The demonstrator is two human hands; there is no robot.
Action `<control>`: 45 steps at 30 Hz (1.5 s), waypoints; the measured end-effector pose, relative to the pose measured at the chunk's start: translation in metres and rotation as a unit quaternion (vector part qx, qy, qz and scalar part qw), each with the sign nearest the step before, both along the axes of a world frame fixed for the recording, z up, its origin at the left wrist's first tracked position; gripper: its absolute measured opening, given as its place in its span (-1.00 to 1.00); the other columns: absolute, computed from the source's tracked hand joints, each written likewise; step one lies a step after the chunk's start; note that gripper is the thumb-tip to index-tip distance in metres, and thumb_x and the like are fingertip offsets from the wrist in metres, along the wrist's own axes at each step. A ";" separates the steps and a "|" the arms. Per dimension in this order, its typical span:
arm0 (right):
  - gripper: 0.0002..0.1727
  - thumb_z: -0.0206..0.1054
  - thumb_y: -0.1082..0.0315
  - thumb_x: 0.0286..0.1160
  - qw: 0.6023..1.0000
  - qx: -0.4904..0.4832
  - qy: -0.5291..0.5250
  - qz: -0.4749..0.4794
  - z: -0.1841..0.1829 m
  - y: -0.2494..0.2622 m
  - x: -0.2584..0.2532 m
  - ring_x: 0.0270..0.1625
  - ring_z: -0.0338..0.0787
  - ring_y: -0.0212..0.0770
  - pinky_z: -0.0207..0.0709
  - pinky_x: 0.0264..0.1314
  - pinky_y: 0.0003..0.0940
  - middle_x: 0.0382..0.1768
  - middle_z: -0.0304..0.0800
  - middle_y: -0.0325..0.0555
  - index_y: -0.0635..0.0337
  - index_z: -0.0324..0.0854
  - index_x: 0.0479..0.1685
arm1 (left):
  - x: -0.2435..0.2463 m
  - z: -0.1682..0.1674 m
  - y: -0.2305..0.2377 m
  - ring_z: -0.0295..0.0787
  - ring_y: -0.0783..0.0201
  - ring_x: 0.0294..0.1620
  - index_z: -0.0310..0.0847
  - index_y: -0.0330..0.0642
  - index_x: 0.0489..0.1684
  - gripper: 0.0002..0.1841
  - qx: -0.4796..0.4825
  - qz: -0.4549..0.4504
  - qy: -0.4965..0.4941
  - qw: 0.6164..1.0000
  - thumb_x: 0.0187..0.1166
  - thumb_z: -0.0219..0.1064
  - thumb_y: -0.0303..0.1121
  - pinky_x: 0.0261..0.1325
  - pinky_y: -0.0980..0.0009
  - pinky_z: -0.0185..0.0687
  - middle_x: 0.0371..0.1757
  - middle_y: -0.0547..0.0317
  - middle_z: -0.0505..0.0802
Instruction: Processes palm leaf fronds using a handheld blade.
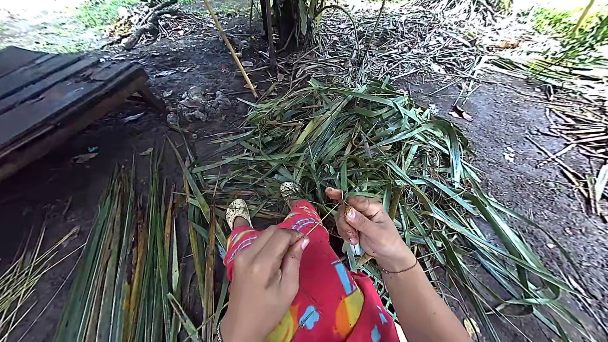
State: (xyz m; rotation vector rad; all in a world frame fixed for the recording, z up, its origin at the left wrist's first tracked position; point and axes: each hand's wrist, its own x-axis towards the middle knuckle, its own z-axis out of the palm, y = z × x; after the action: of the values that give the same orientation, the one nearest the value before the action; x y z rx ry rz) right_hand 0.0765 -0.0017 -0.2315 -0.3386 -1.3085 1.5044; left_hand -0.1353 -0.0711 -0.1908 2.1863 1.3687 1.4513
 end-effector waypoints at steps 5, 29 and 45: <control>-0.72 0.28 0.11 0.70 0.999 0.025 -0.015 -0.044 0.006 0.005 0.008 -0.55 0.57 -0.68 0.48 -0.44 -0.72 -0.58 0.65 -0.58 -0.05 0.78 0.17 | 0.000 0.000 0.000 0.62 0.65 -0.42 0.78 -0.26 -0.37 -0.75 0.004 -0.003 0.005 1.000 0.63 0.30 -0.30 -0.32 0.83 0.48 -0.42 0.19 0.79; -0.60 0.05 0.31 0.73 0.989 -0.126 -0.031 0.075 0.028 -0.029 -0.029 -0.61 0.46 -0.69 0.38 -0.51 -0.76 -0.63 0.49 -0.63 0.30 0.55 0.39 | -0.009 -0.008 -0.009 0.62 0.46 -0.45 0.75 -0.26 -0.40 -0.78 0.097 0.071 0.066 0.991 0.60 0.31 -0.33 -0.35 0.73 0.45 -0.48 0.07 0.75; -0.54 -0.22 0.18 0.88 0.966 -0.131 0.000 -0.224 0.039 0.034 0.070 -0.79 0.38 -0.60 0.36 -0.71 -0.71 -0.78 0.38 -0.49 0.02 0.57 0.39 | -0.063 -0.019 -0.025 0.66 0.56 -0.36 0.69 -0.30 -0.32 -0.74 0.016 0.022 0.032 0.999 0.66 0.35 -0.26 -0.25 0.76 0.53 -0.41 0.07 0.78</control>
State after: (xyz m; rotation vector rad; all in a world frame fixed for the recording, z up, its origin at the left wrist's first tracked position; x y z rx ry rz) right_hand 0.1467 0.0318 -0.1930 -0.7537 -0.9482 1.2838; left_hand -0.1987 -0.0964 -0.2100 2.2547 1.4328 1.4388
